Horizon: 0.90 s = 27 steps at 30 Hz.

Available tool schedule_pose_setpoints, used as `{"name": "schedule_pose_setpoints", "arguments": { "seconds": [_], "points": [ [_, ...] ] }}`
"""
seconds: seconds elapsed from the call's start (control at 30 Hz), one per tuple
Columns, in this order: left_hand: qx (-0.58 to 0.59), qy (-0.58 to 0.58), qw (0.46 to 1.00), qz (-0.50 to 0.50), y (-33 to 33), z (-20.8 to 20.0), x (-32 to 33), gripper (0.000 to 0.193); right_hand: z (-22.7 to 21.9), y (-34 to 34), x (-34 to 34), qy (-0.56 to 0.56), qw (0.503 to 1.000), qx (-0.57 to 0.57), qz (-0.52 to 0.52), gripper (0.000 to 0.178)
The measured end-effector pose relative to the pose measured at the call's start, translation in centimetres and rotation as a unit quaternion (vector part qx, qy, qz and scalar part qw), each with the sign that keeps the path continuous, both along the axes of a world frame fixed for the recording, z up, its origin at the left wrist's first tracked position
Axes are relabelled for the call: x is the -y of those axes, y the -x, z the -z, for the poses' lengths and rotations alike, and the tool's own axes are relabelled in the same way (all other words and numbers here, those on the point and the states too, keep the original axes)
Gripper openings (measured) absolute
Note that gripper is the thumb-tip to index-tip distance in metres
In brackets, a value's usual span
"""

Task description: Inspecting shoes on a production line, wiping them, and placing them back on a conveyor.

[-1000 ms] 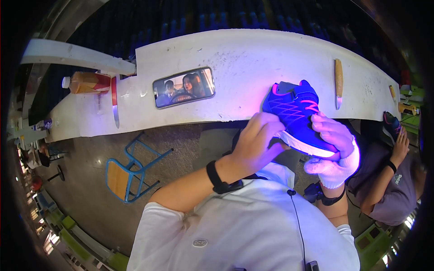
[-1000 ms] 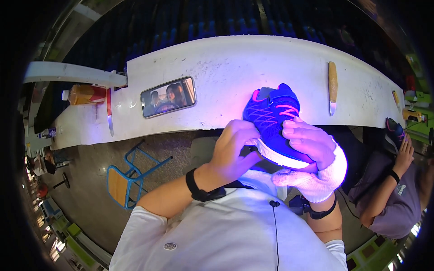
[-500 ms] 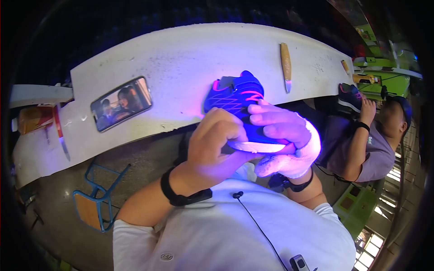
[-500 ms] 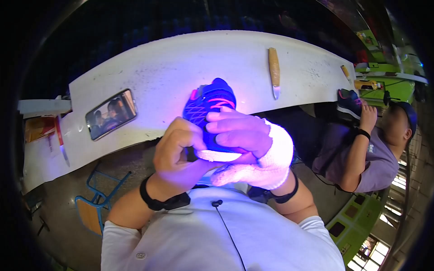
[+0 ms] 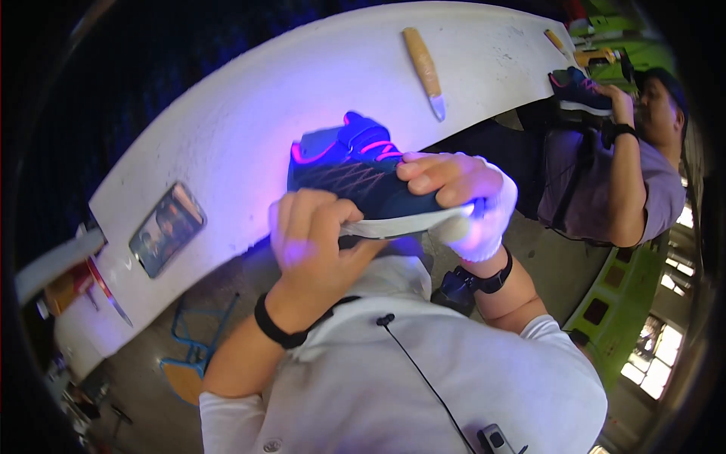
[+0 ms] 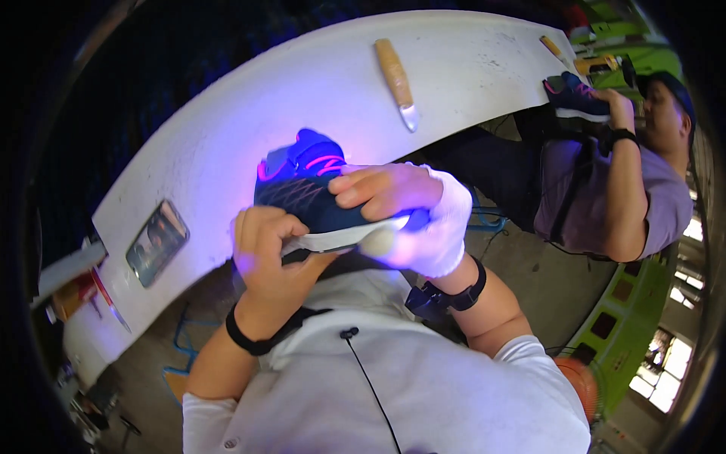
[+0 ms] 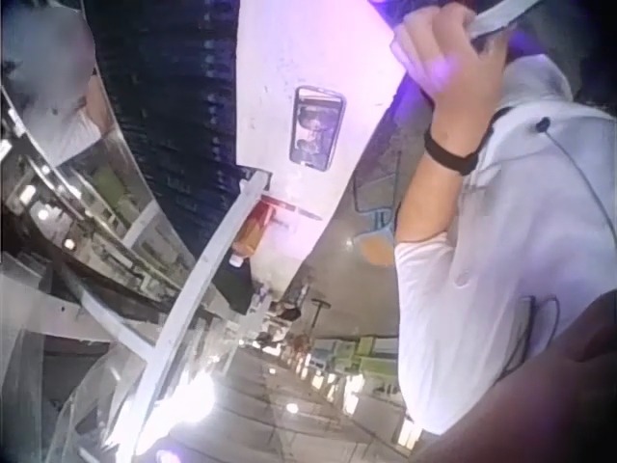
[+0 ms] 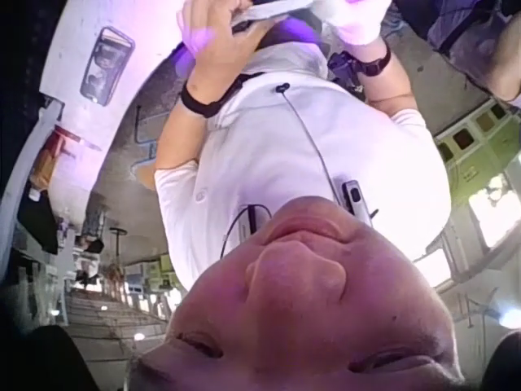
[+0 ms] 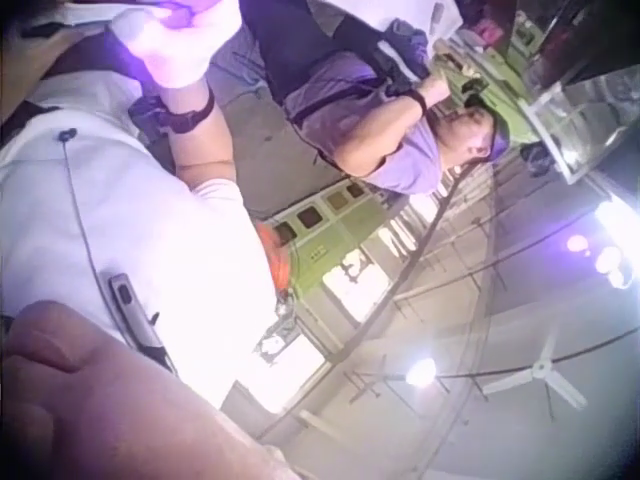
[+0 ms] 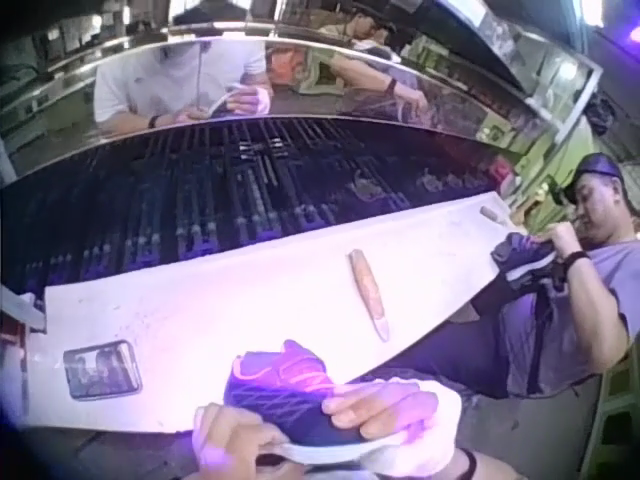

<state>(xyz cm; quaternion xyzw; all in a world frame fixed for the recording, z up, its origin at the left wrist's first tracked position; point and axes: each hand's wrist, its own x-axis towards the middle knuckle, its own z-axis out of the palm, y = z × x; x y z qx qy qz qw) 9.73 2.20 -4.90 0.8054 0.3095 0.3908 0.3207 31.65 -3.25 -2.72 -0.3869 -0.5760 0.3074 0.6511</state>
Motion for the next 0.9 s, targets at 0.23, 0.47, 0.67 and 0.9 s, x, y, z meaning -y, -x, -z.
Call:
{"name": "schedule_pose_setpoints", "arguments": {
  "seconds": [0.23,0.47,0.67,0.9],
  "points": [
    [-0.185,-0.057,0.975,0.107,-3.7,-3.4,-3.7,0.045,3.2,-5.1,2.8,0.234,0.969,0.042,0.069,0.030],
    [-0.180,-0.090,0.973,0.112,-2.9,-2.2,-4.9,0.044,0.5,-3.8,1.5,0.202,0.913,0.326,0.137,0.059],
    [-0.035,0.029,0.994,0.101,2.0,-0.8,-8.8,0.058,1.7,-5.7,0.0,0.337,0.901,0.220,0.163,0.039],
    [0.020,-0.067,0.996,0.061,4.5,-9.5,-7.8,0.081,2.9,-0.4,-5.7,0.230,0.971,0.043,0.041,0.082]
  ]
}}
